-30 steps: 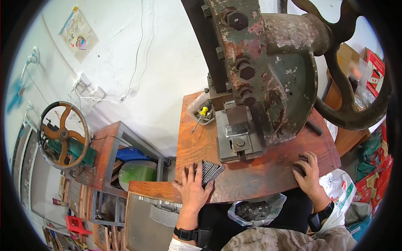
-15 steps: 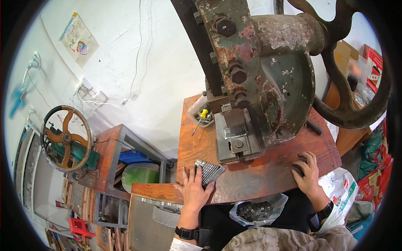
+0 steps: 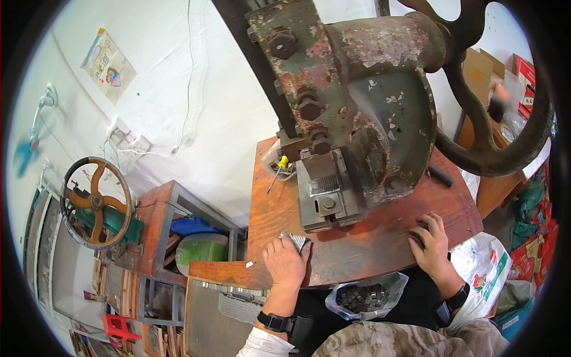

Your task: Manually operate a stamping machine to punch holes or shapes into small metal components.

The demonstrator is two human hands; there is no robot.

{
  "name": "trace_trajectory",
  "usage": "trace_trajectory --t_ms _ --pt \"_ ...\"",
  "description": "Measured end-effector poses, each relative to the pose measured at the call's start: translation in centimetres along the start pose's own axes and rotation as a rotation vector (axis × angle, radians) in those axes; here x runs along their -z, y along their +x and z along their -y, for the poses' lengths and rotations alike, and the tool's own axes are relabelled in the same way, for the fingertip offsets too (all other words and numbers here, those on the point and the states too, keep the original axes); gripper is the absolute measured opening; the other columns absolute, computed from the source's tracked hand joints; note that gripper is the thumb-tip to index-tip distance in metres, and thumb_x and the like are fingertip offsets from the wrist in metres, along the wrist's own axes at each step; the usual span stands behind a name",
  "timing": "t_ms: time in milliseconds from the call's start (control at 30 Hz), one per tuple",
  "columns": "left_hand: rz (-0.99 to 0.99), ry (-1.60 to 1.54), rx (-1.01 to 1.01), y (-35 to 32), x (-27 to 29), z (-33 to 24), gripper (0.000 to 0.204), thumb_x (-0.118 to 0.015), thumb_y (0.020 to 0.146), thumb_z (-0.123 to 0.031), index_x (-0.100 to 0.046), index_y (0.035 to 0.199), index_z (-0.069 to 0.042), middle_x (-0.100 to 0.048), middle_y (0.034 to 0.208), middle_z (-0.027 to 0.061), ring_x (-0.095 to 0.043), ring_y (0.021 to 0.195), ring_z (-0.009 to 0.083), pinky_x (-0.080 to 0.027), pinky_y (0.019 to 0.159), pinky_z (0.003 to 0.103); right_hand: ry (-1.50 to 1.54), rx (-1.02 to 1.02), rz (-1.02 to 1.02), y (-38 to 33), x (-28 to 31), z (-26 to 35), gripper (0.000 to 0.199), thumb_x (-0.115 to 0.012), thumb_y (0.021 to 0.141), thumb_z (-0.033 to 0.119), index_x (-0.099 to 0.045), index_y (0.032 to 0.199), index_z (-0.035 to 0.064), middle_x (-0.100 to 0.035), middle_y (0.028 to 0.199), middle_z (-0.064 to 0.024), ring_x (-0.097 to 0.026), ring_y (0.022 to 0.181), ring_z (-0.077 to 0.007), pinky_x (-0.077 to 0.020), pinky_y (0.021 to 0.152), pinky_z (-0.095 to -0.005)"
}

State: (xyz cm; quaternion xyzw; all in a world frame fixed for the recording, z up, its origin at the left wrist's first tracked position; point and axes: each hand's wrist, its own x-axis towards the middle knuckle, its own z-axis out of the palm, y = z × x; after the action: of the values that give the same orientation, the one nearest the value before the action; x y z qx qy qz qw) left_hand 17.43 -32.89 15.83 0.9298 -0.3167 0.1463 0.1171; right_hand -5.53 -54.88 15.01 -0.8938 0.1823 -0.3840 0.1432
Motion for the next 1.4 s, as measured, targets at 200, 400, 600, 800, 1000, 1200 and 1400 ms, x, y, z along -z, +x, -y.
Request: trace_trajectory --t_ms 200,400,600,800,1000,1200,1400 --pt "0.035 -1.874 0.692 -1.5 3.7 1.5 0.047 -0.047 0.090 -0.051 -0.055 0.099 -0.005 -0.048 0.076 0.0040 -0.046 0.068 0.0192 -0.037 0.061 0.030 -0.026 0.013 -0.013 0.1 0.1 0.1 0.025 -0.069 0.064 0.004 -0.062 0.088 0.0038 -0.055 0.103 -0.0161 -0.050 0.103 -0.0410 -0.0437 0.086 -0.0465" --pt "0.165 -2.422 0.763 -5.2 6.3 2.5 0.056 -0.048 0.084 -0.060 -0.051 0.096 -0.005 -0.041 0.075 0.0033 -0.037 0.065 0.0178 -0.032 0.061 0.031 -0.027 0.023 -0.012 -0.3 0.0 0.1 0.024 -0.068 0.065 0.003 -0.061 0.088 0.0034 -0.055 0.103 -0.0162 -0.049 0.103 -0.0412 -0.0431 0.087 -0.0465" --pt "0.211 -2.543 0.771 -8.0 5.6 3.5 0.053 -0.043 0.087 -0.057 -0.051 0.093 -0.005 -0.040 0.076 0.0044 -0.036 0.068 0.0183 -0.032 0.062 0.031 -0.048 0.032 -0.020 -0.8 -0.2 0.2 0.021 -0.066 0.068 0.004 -0.061 0.088 0.0026 -0.055 0.102 -0.0160 -0.050 0.102 -0.0406 -0.0424 0.089 -0.0470" --pt "0.461 -2.434 0.922 -11.3 3.3 2.2 0.056 -0.038 0.088 -0.058 -0.051 0.093 -0.004 -0.039 0.075 0.0058 -0.035 0.067 0.0193 -0.031 0.061 0.031 -0.087 0.040 -0.030 -0.5 -0.5 -0.5 0.019 -0.067 0.070 0.005 -0.061 0.088 0.0035 -0.056 0.101 -0.0149 -0.051 0.102 -0.0393 -0.0424 0.091 -0.0468" --pt "0.768 -1.688 0.629 -14.9 -2.5 0.3 0.033 -0.048 0.095 -0.032 -0.059 0.102 -0.001 -0.058 0.083 0.0076 -0.054 0.069 0.0183 -0.045 0.062 0.033 -0.074 0.053 -0.006 0.0 -0.5 -0.2 0.020 -0.068 0.070 0.006 -0.062 0.088 0.0040 -0.057 0.102 -0.0135 -0.052 0.102 -0.0384 -0.0446 0.087 -0.0432" --pt "0.374 -0.678 0.182 -18.2 -9.8 1.9 0.036 -0.061 0.084 -0.029 -0.062 0.105 0.000 -0.063 0.094 0.0256 -0.061 0.088 0.0389 -0.047 0.079 0.043 -0.064 0.072 0.018 -0.6 -1.4 0.0 0.018 -0.066 0.070 0.005 -0.062 0.088 0.0034 -0.058 0.098 -0.0147 -0.053 0.099 -0.0391 -0.0438 0.089 -0.0456" --pt "-0.384 0.074 0.532 -18.9 -7.0 25.1 0.031 -0.059 0.084 -0.017 -0.056 0.107 0.003 -0.055 0.110 0.0229 -0.048 0.103 0.0415 -0.039 0.089 0.049 -0.137 0.080 0.039 -1.1 -0.8 -0.5 0.013 -0.061 0.075 0.001 -0.060 0.087 -0.0009 -0.057 0.098 -0.0176 -0.053 0.099 -0.0376 -0.0416 0.090 -0.0436"
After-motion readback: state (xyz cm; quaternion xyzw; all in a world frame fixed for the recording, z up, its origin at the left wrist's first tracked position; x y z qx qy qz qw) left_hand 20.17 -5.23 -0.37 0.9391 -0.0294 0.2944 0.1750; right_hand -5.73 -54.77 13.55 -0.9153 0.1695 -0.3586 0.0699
